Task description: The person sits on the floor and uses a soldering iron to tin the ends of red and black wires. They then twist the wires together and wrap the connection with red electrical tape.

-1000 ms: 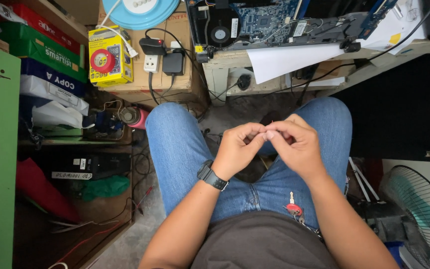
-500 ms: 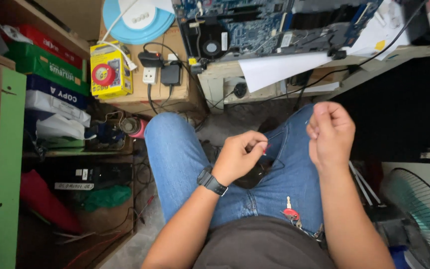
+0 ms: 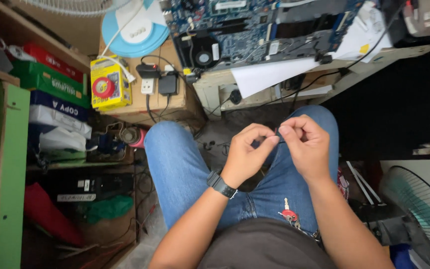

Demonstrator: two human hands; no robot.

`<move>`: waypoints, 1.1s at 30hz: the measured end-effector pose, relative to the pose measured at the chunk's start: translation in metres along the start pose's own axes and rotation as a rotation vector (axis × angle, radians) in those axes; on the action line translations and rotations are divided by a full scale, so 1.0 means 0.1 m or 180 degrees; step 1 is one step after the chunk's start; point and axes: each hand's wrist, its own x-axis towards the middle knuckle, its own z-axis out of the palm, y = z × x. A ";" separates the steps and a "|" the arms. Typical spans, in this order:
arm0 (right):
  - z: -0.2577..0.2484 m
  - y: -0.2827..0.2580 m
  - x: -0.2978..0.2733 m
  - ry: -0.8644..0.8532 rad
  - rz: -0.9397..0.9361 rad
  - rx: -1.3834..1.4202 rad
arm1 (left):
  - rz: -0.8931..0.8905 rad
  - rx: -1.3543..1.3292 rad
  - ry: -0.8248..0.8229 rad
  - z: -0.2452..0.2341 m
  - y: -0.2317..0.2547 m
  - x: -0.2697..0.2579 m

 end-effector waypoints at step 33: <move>-1.17 0.44 1.57 0.0977 -0.0922 -0.1654 | -0.0523 0.0064 -0.0188 0.37 0.03 0.41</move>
